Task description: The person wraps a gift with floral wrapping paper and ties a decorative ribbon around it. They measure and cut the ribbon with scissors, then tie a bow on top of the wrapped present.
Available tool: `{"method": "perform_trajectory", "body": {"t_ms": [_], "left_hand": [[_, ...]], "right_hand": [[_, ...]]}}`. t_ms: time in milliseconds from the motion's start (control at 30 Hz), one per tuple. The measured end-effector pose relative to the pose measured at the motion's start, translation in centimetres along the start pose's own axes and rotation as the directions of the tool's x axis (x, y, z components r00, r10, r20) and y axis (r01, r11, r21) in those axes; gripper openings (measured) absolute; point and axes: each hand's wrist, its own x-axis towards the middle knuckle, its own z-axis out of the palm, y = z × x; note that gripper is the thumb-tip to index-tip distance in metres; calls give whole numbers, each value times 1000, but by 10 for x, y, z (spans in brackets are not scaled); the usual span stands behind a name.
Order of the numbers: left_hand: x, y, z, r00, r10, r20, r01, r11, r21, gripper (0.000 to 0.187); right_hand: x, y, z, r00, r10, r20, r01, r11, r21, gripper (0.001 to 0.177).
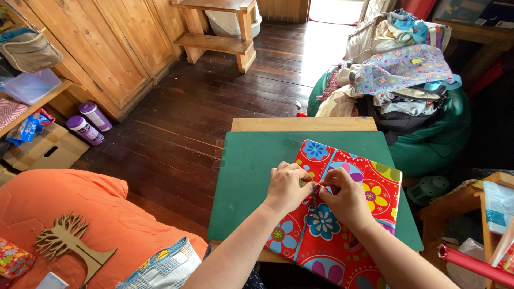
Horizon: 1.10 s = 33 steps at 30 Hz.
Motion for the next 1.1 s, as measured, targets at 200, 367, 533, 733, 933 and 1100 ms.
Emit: {"method": "perform_trajectory", "body": {"t_ms": [200, 367, 533, 733, 933, 1100], "left_hand": [[0, -2, 0, 997, 69, 23, -70, 995, 66, 12], [0, -2, 4, 995, 101, 19, -102, 992, 74, 10], [-2, -8, 8, 972, 230, -51, -227, 972, 59, 15], [-1, -16, 11, 949, 304, -80, -299, 952, 61, 11], [-4, -17, 15, 923, 365, -119, -352, 928, 118, 6], [-4, -14, 14, 922, 352, -164, -329, 932, 153, 7]], "right_hand": [[0, 6, 1, 1000, -4, 14, 3, 1000, 19, 28], [0, 9, 0, 998, -68, -16, 69, 996, 55, 24], [-1, 6, -1, 997, -79, -10, 78, 996, -30, 20], [0, 4, -4, 999, -28, 35, 26, 999, 47, 13], [1, 12, -2, 998, 36, 55, -39, 997, 61, 11], [4, 19, -1, 995, -71, 69, 58, 984, 169, 8]]}}
